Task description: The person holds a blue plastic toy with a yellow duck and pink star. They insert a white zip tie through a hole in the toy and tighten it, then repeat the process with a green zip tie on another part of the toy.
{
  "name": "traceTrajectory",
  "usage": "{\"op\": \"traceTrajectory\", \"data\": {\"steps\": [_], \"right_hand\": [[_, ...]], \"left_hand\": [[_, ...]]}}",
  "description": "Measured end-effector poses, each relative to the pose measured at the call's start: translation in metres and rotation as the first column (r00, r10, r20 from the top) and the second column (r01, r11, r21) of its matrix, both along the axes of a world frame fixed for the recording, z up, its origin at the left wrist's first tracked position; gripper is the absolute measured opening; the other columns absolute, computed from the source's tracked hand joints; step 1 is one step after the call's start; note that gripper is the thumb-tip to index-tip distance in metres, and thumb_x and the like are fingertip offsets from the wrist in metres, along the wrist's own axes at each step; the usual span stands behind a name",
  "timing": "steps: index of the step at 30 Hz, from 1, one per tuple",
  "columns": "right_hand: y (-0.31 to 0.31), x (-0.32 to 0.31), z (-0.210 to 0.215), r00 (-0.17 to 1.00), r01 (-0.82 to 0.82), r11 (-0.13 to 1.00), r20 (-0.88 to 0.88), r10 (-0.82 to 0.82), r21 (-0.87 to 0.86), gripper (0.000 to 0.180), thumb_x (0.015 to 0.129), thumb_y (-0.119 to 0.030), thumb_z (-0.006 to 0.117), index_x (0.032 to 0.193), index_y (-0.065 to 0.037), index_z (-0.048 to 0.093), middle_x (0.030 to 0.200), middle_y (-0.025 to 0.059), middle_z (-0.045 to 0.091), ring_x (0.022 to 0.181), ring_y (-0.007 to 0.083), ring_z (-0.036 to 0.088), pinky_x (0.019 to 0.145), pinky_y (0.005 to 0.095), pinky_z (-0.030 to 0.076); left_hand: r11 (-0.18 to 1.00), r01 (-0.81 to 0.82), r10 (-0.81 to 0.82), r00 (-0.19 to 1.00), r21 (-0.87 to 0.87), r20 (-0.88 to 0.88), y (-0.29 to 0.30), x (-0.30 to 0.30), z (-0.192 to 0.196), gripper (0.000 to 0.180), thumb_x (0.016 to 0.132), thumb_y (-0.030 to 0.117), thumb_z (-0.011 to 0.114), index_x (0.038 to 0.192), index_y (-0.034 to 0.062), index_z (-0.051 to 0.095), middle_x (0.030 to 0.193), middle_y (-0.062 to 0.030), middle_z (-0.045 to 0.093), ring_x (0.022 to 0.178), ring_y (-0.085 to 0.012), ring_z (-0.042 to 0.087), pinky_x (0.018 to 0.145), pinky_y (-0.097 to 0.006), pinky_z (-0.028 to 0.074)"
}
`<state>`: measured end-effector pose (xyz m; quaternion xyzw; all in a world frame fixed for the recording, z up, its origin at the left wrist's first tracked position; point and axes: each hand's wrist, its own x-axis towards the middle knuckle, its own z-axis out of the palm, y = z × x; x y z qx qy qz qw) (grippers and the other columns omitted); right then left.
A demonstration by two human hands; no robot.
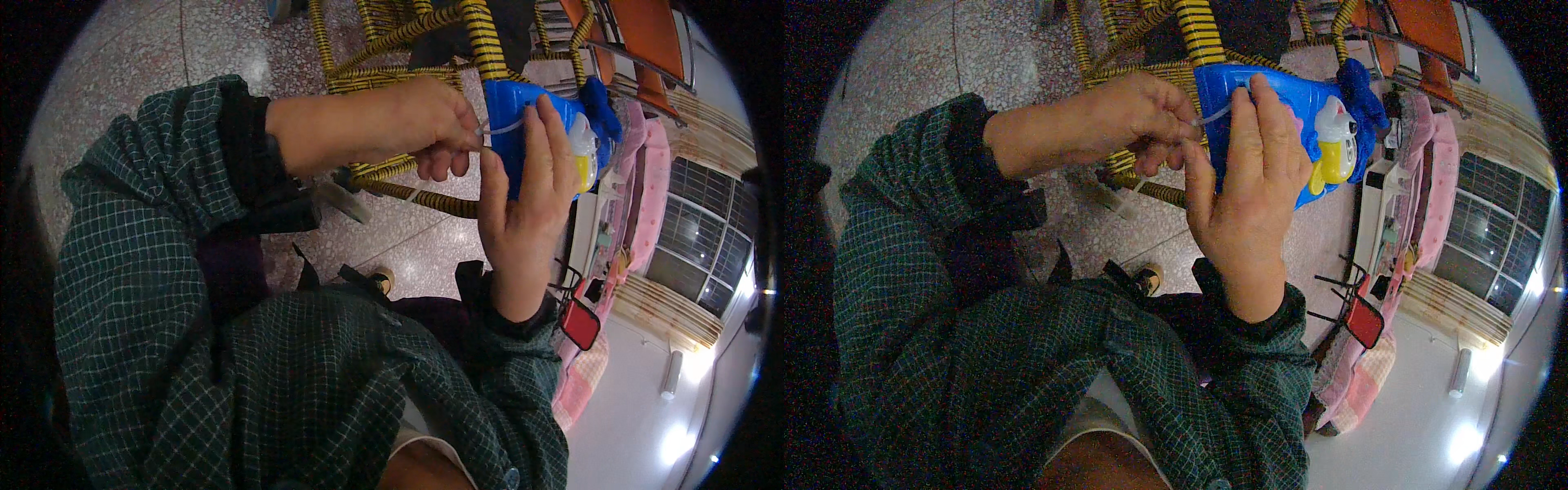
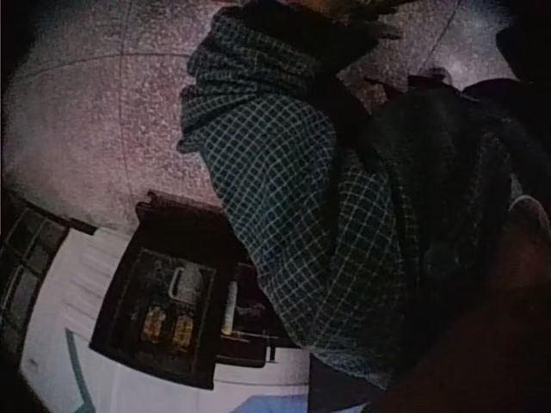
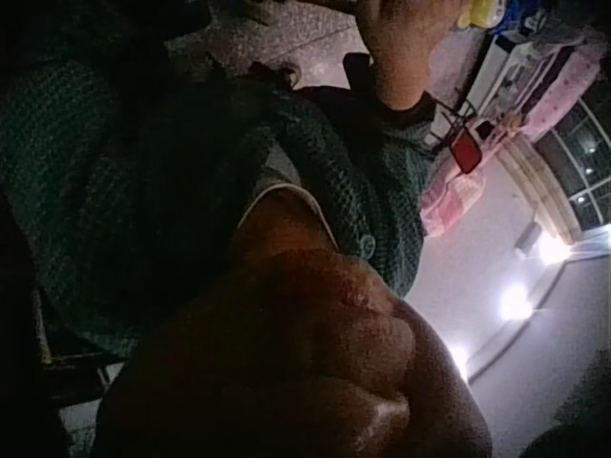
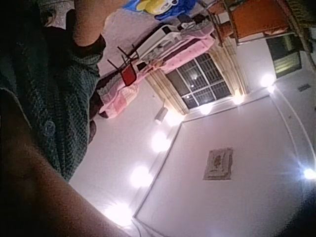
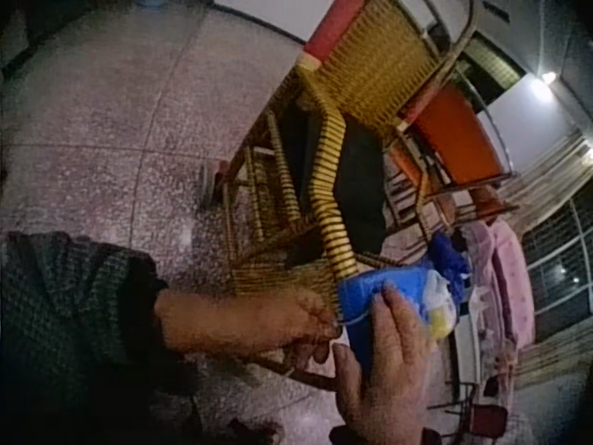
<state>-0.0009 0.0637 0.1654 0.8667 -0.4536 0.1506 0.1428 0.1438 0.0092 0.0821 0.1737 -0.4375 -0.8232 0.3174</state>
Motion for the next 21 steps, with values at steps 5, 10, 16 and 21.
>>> {"op": "traceTrajectory", "data": {"steps": [5, 10, 16, 21], "right_hand": [[-0.002, 0.004, 0.000, 1.000, 0.009, 0.999, -0.001, -0.009, -0.037, 0.048, 0.073, -0.015, 0.064, 0.114, 0.003, 0.048, 0.122, 0.0186, 0.046, 0.106, 0.0357, 0.045, 0.090, 0.0416, 0.033], [-0.006, 0.006, 0.003, 0.998, 0.003, 0.999, -0.064, -0.006, -0.052, 0.044, 0.072, -0.015, 0.064, 0.109, 0.004, 0.050, 0.117, 0.0179, 0.048, 0.102, 0.0346, 0.047, 0.085, 0.0408, 0.036], [-0.012, 0.004, 0.006, 0.993, -0.012, 0.999, -0.114, 0.006, -0.052, 0.043, 0.073, -0.016, 0.065, 0.108, 0.006, 0.050, 0.115, 0.0174, 0.050, 0.099, 0.0336, 0.049, 0.083, 0.0395, 0.037], [-0.011, 0.001, 0.002, 0.996, -0.020, 0.997, -0.093, 0.014, -0.069, 0.044, 0.073, -0.015, 0.064, 0.108, 0.006, 0.050, 0.115, 0.0182, 0.050, 0.100, 0.0338, 0.049, 0.083, 0.0394, 0.038]], "left_hand": [[0.997, -0.024, 0.025, 1.000, -0.080, 0.016, -0.003, 0.000, -0.003, 0.013, 0.080, 0.010, 0.052, 0.080, -0.0025, 0.056, 0.063, -0.0093, 0.059, 0.045, -0.0139, 0.054, 0.042, -0.025, 0.044], [0.985, -0.044, 0.056, 0.996, -0.167, 0.064, -0.004, -0.002, -0.006, 0.011, 0.079, 0.008, 0.052, 0.083, -0.0015, 0.055, 0.061, -0.0069, 0.057, 0.044, -0.0106, 0.051, 0.040, -0.023, 0.041], [0.975, -0.077, 0.092, 0.994, -0.207, 0.061, -0.001, -0.004, -0.007, 0.010, 0.081, 0.010, 0.052, 0.083, 0.0008, 0.054, 0.060, -0.0037, 0.054, 0.044, -0.0072, 0.048, 0.039, -0.020, 0.038], [0.982, -0.057, 0.062, 0.998, -0.180, 0.025, 0.001, -0.004, -0.010, 0.010, 0.082, 0.012, 0.052, 0.082, 0.0021, 0.055, 0.060, -0.0021, 0.053, 0.044, -0.0058, 0.046, 0.038, -0.019, 0.036]]}}
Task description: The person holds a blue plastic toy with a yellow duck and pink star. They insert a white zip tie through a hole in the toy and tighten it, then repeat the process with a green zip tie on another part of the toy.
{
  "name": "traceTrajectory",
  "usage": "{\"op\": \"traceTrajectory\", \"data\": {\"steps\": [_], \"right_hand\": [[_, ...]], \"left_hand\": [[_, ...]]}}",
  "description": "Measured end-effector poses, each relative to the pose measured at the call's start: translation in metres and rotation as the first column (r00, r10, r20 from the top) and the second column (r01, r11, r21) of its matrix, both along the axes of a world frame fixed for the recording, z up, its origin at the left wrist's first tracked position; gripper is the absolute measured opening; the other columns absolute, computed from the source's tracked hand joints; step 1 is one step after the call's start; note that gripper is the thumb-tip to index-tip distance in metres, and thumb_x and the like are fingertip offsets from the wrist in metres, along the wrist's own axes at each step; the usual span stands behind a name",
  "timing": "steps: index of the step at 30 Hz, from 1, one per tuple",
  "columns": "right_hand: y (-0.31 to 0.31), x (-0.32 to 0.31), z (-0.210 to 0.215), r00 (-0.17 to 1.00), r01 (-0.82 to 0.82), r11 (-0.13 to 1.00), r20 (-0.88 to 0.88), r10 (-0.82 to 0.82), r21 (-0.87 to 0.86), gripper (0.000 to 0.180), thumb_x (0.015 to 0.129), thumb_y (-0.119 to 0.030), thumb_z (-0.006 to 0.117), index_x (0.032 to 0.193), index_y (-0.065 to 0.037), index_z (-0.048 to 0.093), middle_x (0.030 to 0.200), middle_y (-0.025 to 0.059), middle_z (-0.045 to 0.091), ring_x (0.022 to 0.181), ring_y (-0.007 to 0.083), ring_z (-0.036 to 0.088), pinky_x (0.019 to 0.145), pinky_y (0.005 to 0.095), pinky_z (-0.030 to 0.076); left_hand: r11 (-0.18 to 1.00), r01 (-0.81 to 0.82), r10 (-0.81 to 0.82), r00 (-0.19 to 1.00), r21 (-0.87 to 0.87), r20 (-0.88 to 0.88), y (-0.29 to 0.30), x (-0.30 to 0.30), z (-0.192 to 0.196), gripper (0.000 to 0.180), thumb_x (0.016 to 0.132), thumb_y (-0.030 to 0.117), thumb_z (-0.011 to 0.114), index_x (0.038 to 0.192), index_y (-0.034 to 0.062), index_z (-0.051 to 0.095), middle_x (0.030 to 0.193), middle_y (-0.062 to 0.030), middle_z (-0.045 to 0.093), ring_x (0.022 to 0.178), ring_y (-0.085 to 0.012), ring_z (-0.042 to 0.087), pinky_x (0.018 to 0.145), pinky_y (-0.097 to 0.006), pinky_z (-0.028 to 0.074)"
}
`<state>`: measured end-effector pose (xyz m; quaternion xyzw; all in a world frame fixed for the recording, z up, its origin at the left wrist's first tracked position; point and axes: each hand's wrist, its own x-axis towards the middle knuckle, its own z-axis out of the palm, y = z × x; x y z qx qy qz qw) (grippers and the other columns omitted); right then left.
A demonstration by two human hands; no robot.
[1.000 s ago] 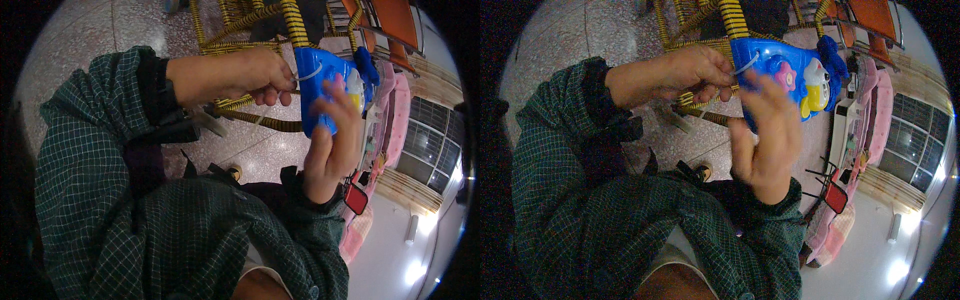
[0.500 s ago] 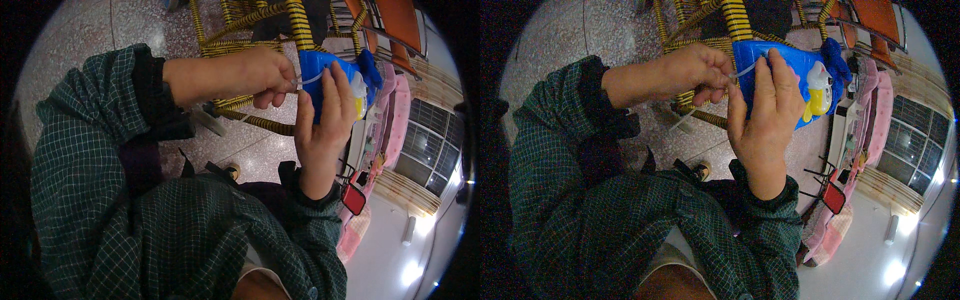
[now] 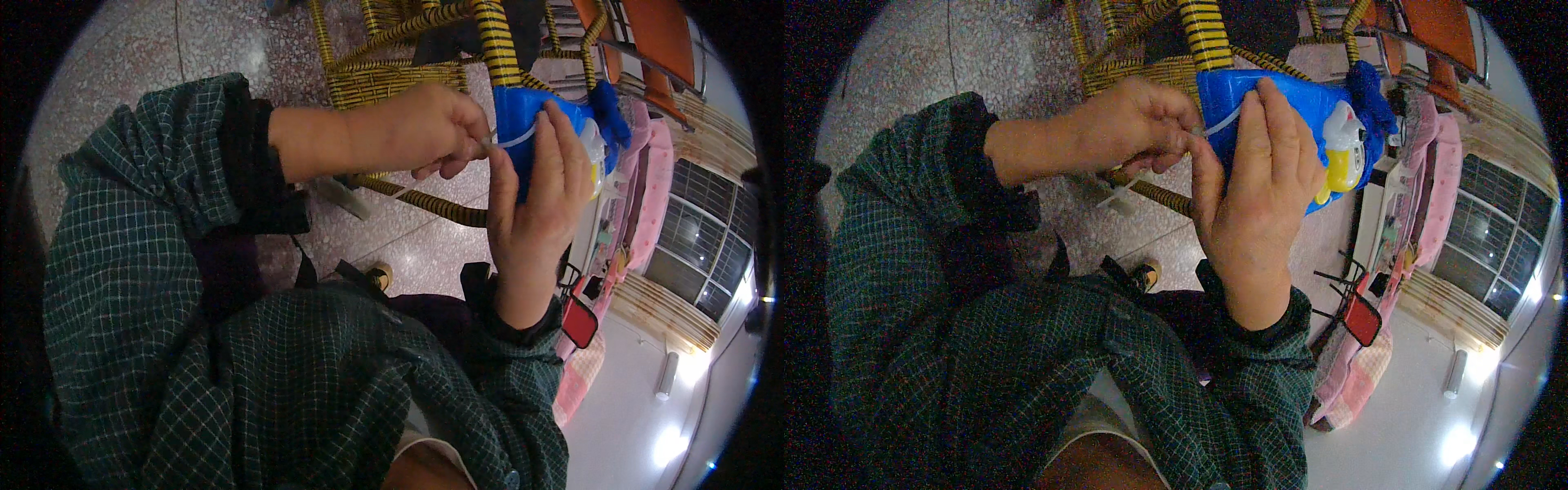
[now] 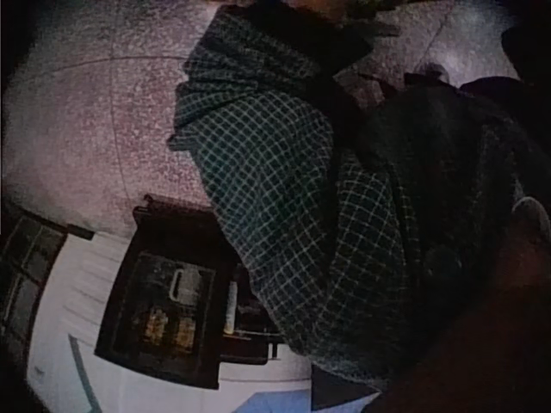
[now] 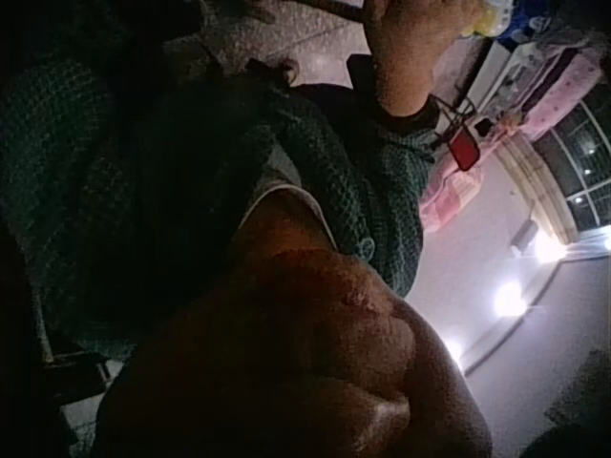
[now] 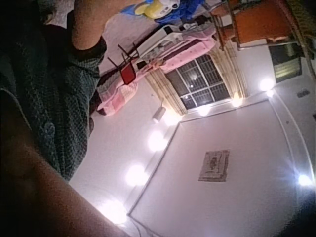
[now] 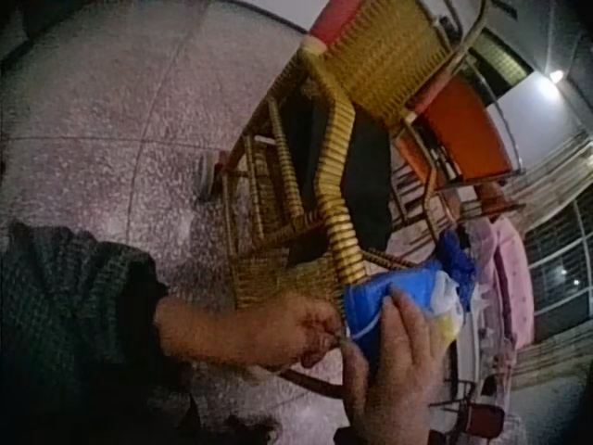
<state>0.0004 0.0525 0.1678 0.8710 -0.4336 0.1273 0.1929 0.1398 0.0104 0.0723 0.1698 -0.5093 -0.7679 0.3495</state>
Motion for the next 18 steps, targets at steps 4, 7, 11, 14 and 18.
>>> {"op": "traceTrajectory", "data": {"steps": [4, 7, 11, 14, 18], "right_hand": [[0.000, -0.005, -0.001, 0.997, -0.036, 0.999, 0.063, 0.035, 0.024, 0.041, 0.073, -0.011, 0.062, 0.109, 0.005, 0.050, 0.115, 0.0191, 0.050, 0.100, 0.0337, 0.050, 0.085, 0.0388, 0.038], [-0.001, -0.007, -0.004, 0.983, -0.052, 0.998, 0.181, 0.043, 0.041, 0.039, 0.074, -0.008, 0.060, 0.110, 0.004, 0.051, 0.115, 0.0192, 0.051, 0.099, 0.0330, 0.051, 0.086, 0.0381, 0.038], [-0.001, -0.009, -0.005, 0.970, -0.063, 0.997, 0.238, 0.053, 0.038, 0.035, 0.074, -0.005, 0.057, 0.108, 0.004, 0.053, 0.112, 0.0191, 0.053, 0.097, 0.0324, 0.052, 0.085, 0.0372, 0.039], [-0.001, -0.010, -0.005, 0.964, -0.074, 0.996, 0.258, 0.061, 0.043, 0.034, 0.075, -0.005, 0.057, 0.107, 0.004, 0.054, 0.111, 0.0195, 0.053, 0.096, 0.0325, 0.053, 0.083, 0.0371, 0.040], [-0.001, -0.008, -0.003, 0.959, -0.073, 0.995, 0.277, 0.052, 0.064, 0.033, 0.075, -0.005, 0.057, 0.106, 0.004, 0.054, 0.111, 0.0202, 0.053, 0.096, 0.0324, 0.053, 0.083, 0.0372, 0.041]], "left_hand": [[1.000, 0.011, -0.011, 1.000, -0.011, -0.008, -0.005, 0.000, -0.005, 0.012, 0.083, 0.014, 0.052, 0.081, 0.0029, 0.055, 0.060, -0.0019, 0.053, 0.044, -0.0051, 0.046, 0.038, -0.019, 0.036], [0.998, 0.047, -0.046, 0.999, -0.029, 0.029, -0.007, 0.000, -0.007, 0.012, 0.083, 0.015, 0.053, 0.082, 0.0031, 0.055, 0.060, -0.0022, 0.054, 0.043, -0.0053, 0.045, 0.039, -0.019, 0.036], [0.997, 0.071, -0.072, 0.997, -0.014, -0.009, -0.008, 0.003, -0.005, 0.018, 0.085, 0.021, 0.052, 0.083, 0.0026, 0.056, 0.063, -0.0038, 0.056, 0.043, -0.0063, 0.045, 0.041, -0.020, 0.038], [0.997, 0.073, -0.074, 0.996, -0.021, -0.058, -0.014, 0.004, -0.002, 0.026, 0.086, 0.027, 0.050, 0.084, 0.0015, 0.056, 0.067, -0.0061, 0.058, 0.042, -0.0076, 0.045, 0.043, -0.021, 0.039], [0.989, 0.120, -0.105, 0.982, 0.087, -0.160, -0.015, -0.002, 0.002, 0.030, 0.085, 0.029, 0.049, 0.085, 0.0002, 0.057, 0.067, -0.0073, 0.059, 0.041, -0.0094, 0.045, 0.045, -0.022, 0.040]]}}
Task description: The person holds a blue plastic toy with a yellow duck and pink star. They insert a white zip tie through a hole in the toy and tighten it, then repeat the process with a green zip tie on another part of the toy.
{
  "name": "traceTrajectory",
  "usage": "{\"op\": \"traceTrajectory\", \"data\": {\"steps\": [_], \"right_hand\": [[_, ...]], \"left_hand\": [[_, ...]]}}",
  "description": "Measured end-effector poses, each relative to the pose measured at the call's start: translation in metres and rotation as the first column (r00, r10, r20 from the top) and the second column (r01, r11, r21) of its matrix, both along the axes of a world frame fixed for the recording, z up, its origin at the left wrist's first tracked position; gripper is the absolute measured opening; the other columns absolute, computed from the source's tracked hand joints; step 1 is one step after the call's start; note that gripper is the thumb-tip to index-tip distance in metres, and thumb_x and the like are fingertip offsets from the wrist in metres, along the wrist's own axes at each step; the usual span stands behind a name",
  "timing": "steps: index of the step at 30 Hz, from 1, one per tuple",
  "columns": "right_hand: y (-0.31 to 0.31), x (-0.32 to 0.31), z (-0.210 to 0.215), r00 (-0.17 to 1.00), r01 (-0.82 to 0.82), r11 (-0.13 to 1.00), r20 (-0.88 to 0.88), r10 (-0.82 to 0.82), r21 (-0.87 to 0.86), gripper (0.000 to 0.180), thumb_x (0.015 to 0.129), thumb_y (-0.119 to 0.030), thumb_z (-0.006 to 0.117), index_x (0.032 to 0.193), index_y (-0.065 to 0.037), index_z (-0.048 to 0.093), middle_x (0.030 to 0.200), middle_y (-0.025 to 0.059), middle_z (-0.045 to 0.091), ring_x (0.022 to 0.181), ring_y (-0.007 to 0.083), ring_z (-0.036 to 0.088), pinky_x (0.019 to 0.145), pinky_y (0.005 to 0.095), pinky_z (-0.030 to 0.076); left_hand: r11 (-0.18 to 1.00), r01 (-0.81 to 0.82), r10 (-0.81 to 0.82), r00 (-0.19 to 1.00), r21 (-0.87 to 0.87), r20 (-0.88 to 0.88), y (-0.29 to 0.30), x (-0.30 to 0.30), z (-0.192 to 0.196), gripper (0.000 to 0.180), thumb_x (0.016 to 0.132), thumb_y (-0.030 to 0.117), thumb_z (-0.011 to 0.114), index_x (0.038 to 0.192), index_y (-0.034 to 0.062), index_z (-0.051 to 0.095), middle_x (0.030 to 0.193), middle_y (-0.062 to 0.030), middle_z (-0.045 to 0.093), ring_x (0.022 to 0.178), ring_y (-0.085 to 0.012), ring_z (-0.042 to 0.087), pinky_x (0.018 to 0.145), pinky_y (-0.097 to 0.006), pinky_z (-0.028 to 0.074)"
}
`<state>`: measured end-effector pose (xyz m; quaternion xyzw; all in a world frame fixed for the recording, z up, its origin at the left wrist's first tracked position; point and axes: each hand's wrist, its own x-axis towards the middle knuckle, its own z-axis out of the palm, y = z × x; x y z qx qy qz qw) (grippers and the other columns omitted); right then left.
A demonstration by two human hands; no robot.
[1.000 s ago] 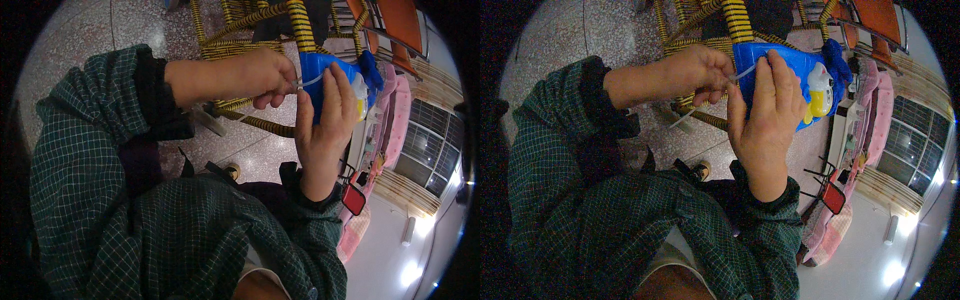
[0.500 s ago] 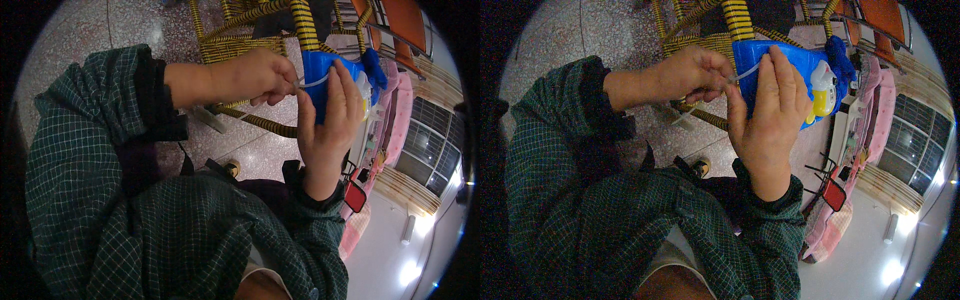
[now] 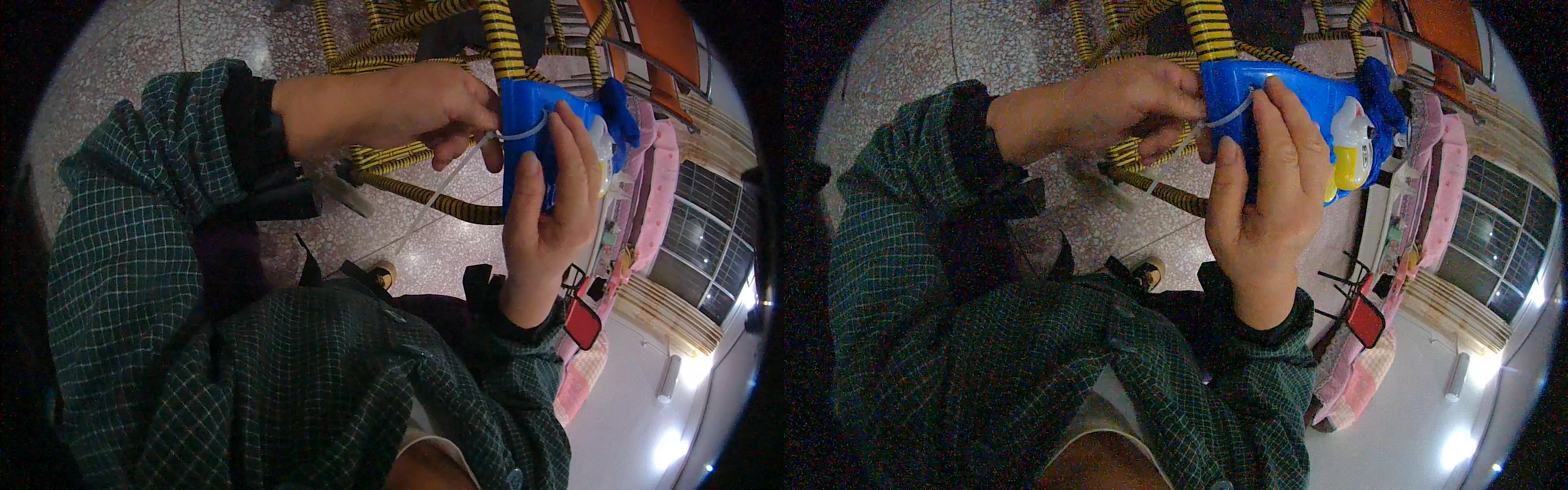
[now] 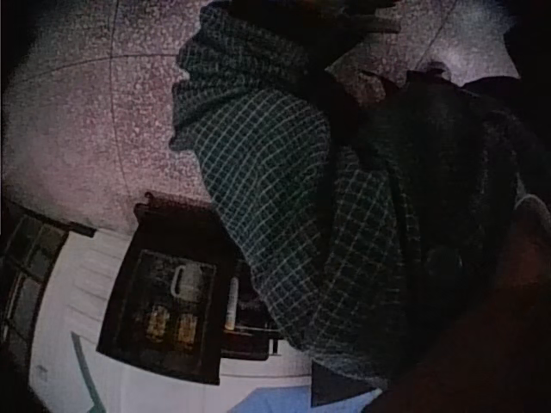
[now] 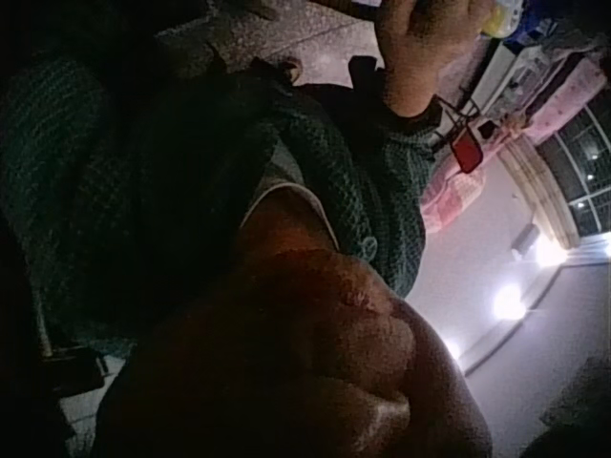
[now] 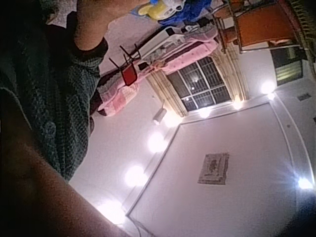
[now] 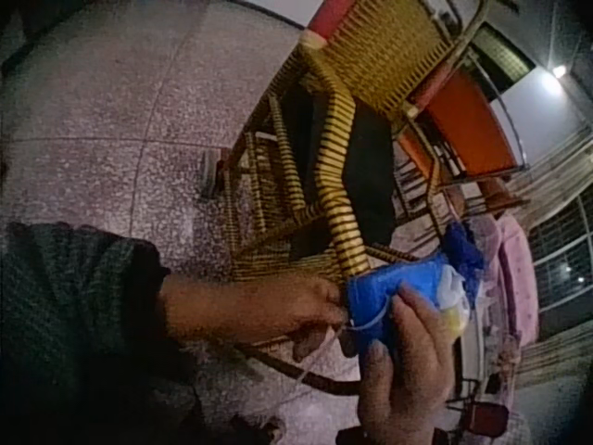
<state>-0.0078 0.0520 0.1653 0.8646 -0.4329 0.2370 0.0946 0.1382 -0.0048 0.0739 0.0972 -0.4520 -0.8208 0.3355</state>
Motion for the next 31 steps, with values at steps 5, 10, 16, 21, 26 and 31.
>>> {"op": "traceTrajectory", "data": {"steps": [5, 10, 16, 21, 26, 31], "right_hand": [[-0.001, 0.003, 0.004, 1.000, 0.001, 1.000, 0.007, -0.001, 0.012, 0.032, 0.074, -0.004, 0.058, 0.106, 0.003, 0.055, 0.111, 0.0201, 0.053, 0.097, 0.0316, 0.053, 0.084, 0.0369, 0.041], [-0.002, 0.004, 0.004, 0.996, 0.016, 0.997, 0.089, -0.022, 0.071, 0.031, 0.075, -0.004, 0.058, 0.106, 0.002, 0.055, 0.112, 0.0199, 0.053, 0.099, 0.0307, 0.053, 0.086, 0.0359, 0.041], [-0.002, 0.005, 0.005, 0.999, 0.006, 0.998, 0.053, -0.009, 0.058, 0.030, 0.076, -0.003, 0.057, 0.105, 0.002, 0.055, 0.111, 0.0200, 0.053, 0.100, 0.0301, 0.053, 0.086, 0.0352, 0.041], [-0.003, 0.002, 0.004, 0.982, 0.016, 0.992, 0.185, -0.039, 0.124, 0.028, 0.076, -0.003, 0.056, 0.104, 0.002, 0.056, 0.111, 0.0197, 0.053, 0.100, 0.0291, 0.053, 0.087, 0.0352, 0.041], [-0.001, -0.003, 0.009, 0.992, 0.030, 0.993, 0.114, -0.044, 0.115, 0.027, 0.077, -0.003, 0.055, 0.103, 0.003, 0.056, 0.111, 0.0195, 0.053, 0.101, 0.0286, 0.053, 0.088, 0.0351, 0.040], [0.004, -0.005, 0.012, 0.943, 0.067, 0.971, 0.304, -0.137, 0.230, 0.026, 0.079, -0.007, 0.055, 0.104, 0.001, 0.057, 0.114, 0.0188, 0.052, 0.103, 0.0287, 0.051, 0.092, 0.0368, 0.037]], "left_hand": [[0.995, 0.009, -0.002, 0.998, -0.096, 0.069, -0.005, 0.003, 0.003, 0.024, 0.083, 0.023, 0.050, 0.081, 0.0002, 0.058, 0.063, -0.0072, 0.059, 0.043, -0.0117, 0.051, 0.045, -0.023, 0.042], [0.987, -0.054, 0.080, 0.983, -0.151, 0.166, -0.007, 0.002, 0.006, 0.023, 0.080, 0.019, 0.049, 0.077, -0.0014, 0.058, 0.066, -0.0087, 0.061, 0.043, -0.0133, 0.054, 0.043, -0.024, 0.044], [0.988, -0.019, 0.038, 0.992, -0.153, 0.121, -0.004, 0.003, 0.006, 0.025, 0.079, 0.021, 0.048, 0.076, -0.0026, 0.057, 0.065, -0.0105, 0.061, 0.042, -0.0142, 0.054, 0.042, -0.024, 0.044], [0.984, 0.063, -0.070, 0.997, 0.168, 0.040, 0.008, 0.001, 0.010, 0.026, 0.079, 0.022, 0.048, 0.077, -0.0034, 0.056, 0.063, -0.0124, 0.060, 0.041, -0.0153, 0.055, 0.039, -0.026, 0.044], [0.989, 0.042, -0.013, 0.979, -0.141, 0.205, -0.005, -0.002, 0.014, 0.024, 0.080, 0.019, 0.049, 0.080, -0.0038, 0.056, 0.064, -0.0130, 0.061, 0.042, -0.0153, 0.055, 0.039, -0.027, 0.045], [0.989, 0.052, -0.019, 0.974, -0.141, 0.224, -0.008, -0.006, 0.009, 0.022, 0.081, 0.020, 0.050, 0.086, 0.0000, 0.058, 0.066, -0.0096, 0.062, 0.045, -0.0144, 0.057, 0.046, -0.025, 0.048]]}}
